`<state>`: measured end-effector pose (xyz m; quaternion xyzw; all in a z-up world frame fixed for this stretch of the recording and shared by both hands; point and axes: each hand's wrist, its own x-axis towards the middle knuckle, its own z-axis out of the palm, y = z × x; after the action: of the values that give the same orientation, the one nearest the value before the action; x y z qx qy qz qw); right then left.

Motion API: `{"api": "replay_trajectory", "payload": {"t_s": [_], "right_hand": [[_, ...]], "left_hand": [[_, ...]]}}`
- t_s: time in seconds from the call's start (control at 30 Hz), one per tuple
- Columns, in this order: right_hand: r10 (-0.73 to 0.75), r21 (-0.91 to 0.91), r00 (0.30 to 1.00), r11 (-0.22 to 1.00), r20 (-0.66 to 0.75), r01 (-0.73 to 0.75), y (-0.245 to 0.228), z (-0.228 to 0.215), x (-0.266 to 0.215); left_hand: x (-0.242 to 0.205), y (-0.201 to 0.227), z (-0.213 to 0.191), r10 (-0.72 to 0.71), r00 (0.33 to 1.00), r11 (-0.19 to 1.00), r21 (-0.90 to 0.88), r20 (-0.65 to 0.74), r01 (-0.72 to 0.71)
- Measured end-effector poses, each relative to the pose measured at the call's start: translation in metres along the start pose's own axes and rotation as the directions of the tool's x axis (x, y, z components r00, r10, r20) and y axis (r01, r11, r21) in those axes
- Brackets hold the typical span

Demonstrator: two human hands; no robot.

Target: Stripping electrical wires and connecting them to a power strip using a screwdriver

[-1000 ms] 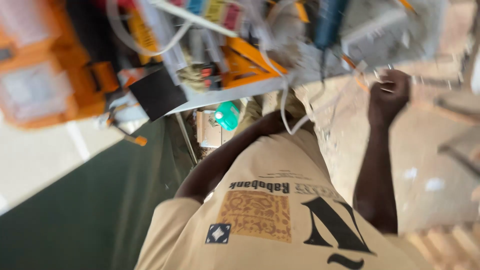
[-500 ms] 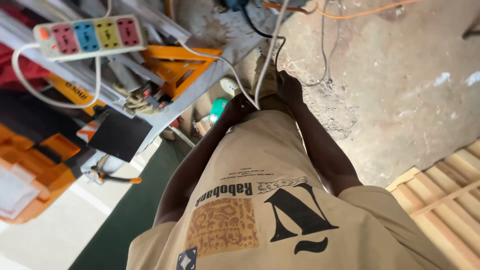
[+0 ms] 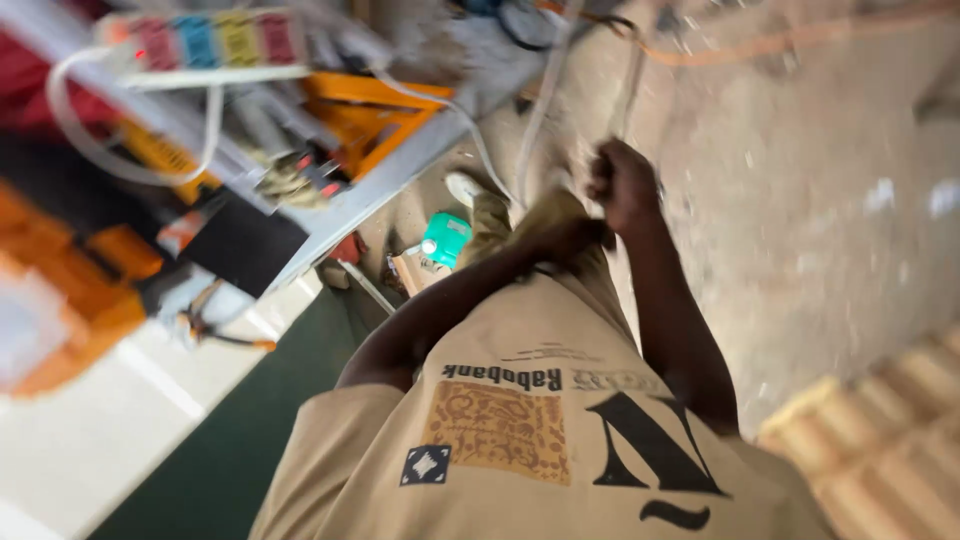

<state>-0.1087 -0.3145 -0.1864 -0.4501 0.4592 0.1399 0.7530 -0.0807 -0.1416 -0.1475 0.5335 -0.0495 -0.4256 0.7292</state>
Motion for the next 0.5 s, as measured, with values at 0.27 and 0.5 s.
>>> {"api": "replay_trajectory", "payload": {"t_s": [0.27, 0.5], "right_hand": [[0.179, -0.448, 0.980, 0.886, 0.088, -0.122, 0.133, -0.196, 0.122], [0.060, -0.979, 0.996, 0.199, 0.068, 0.055, 0.076, -0.281, -0.037]], "left_hand": [[0.037, -0.053, 0.075, -0.503, 0.851, 0.606, -0.641, 0.151, 0.471], [0.068, -0.043, 0.062, -0.395, 0.834, 0.807, -0.579, -0.385, 0.115]]}}
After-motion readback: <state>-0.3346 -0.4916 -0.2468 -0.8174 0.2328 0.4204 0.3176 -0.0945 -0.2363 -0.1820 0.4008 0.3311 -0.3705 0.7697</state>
